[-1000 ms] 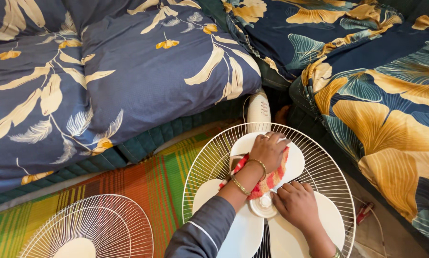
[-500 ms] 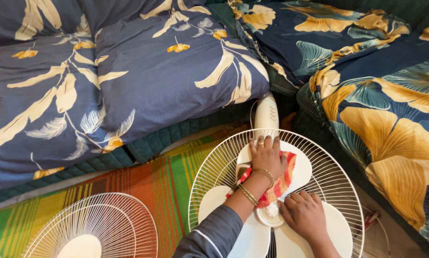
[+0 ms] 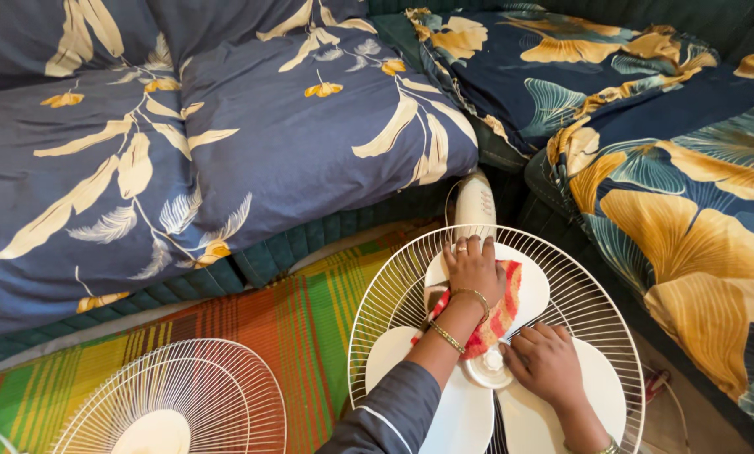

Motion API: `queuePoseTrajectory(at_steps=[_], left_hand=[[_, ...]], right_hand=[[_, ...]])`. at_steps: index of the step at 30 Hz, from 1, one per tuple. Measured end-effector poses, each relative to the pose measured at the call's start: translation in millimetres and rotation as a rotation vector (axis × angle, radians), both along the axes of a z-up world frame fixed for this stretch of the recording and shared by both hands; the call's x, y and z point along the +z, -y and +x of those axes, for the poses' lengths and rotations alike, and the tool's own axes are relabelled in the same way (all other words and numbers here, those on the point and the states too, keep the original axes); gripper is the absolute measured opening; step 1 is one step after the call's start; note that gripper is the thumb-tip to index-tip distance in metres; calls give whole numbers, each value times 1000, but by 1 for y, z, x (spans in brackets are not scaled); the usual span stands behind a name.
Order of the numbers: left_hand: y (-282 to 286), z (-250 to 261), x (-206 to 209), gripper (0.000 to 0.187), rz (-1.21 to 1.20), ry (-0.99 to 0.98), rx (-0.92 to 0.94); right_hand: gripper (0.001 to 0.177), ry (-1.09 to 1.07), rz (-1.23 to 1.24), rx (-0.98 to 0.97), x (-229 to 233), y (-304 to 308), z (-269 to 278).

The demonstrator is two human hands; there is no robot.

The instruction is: The person wipes the fan blades with a cloth, then attaches the blades to the fan motor. They place the front wire cage over the blades and secure it by tightening the central hub nut with their hands.

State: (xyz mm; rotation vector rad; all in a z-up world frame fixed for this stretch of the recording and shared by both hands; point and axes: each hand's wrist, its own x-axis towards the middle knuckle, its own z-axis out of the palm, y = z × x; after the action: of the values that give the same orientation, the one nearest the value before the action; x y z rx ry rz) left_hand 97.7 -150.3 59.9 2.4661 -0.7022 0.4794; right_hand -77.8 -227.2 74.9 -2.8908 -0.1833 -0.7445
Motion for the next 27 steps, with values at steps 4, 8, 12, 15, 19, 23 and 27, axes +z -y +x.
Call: queuePoseTrajectory(at_steps=[4,8,12,15,19,23,27], left_hand=[[2,1,-3,59,46,2,7],[4,1,-2,59,43,23,5],[5,2,1,46,124,-59,1],[4,0,-1,35,93,-35,-7],[12,2,-1,22,50,92,35],[16,-1,8,19,56,144,-18],[11,4,36,17,-76,186,-45]], right_hand=[[29,-12,-4,-5,-2,3,3],[27,-8,12,-5,-1,4,2],[27,-46,24,-19,1,3,2],[30,-55,25,31,3,3,0],[30,-55,28,110,9,3,-1],[27,-20,39,102,9,2,-2],[27,-7,46,105,6,7,-10]])
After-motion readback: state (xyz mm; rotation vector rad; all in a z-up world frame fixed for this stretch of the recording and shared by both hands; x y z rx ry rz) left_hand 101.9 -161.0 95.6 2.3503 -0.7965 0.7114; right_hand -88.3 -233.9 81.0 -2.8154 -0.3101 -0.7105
